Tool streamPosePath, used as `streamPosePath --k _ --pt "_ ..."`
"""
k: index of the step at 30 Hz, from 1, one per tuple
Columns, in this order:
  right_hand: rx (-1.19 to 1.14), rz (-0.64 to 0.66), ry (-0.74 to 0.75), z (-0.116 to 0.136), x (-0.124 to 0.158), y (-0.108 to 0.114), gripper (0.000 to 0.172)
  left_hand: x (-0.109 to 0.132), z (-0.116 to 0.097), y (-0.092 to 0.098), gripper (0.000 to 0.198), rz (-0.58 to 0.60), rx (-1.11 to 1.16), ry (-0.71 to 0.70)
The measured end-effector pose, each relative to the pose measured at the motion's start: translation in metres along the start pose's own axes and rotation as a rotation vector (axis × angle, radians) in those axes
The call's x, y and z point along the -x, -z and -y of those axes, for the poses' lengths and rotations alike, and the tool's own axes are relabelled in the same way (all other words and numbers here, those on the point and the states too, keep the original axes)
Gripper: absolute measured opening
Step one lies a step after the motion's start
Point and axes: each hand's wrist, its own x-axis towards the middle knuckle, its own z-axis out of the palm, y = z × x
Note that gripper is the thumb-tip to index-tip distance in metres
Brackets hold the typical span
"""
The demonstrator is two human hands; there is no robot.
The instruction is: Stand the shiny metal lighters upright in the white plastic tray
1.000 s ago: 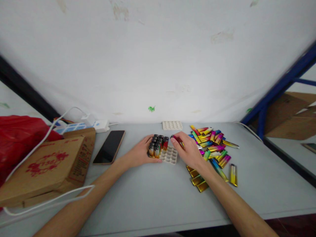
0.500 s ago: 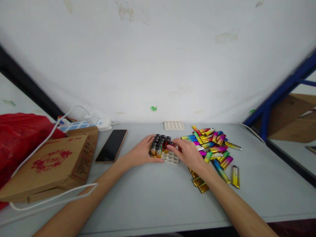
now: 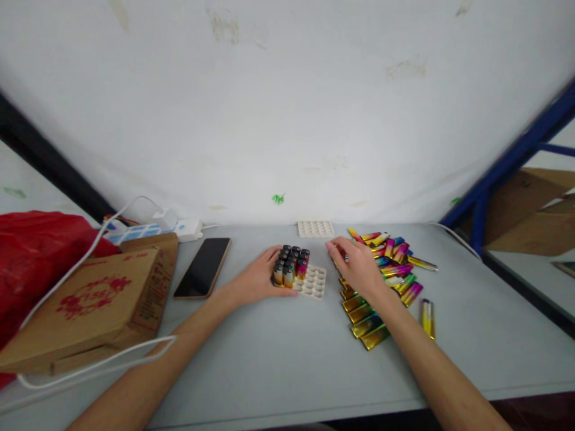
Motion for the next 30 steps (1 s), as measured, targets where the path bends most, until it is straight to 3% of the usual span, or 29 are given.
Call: streamPosePath --k 3,6,11,18,24,30 --pt "0.048 0.005 0.042 -0.039 -0.003 0.005 0.028 0.000 -0.002 0.001 0.108 0.008 -0.005 0.007" --pt "0.096 0.106 0.038 -0.063 -0.001 0.001 0.041 0.001 -0.003 0.002 0.108 0.007 -0.022 0.021" --pt "0.242 0.290 -0.088 -0.056 0.001 -0.009 0.043 0.001 -0.001 0.001 0.107 -0.002 -0.038 0.003" --pt "0.347 0.310 -0.162 -0.047 -0.002 -0.005 0.035 0.001 0.001 0.000 0.108 -0.003 -0.041 0.012" --pt "0.339 0.242 -0.132 -0.043 0.004 -0.013 0.024 0.000 0.001 0.001 0.111 0.006 -0.001 0.026" --pt "0.153 -0.023 -0.174 -0.031 -0.003 -0.012 0.034 -0.001 -0.001 0.002 0.110 0.007 0.023 0.032"
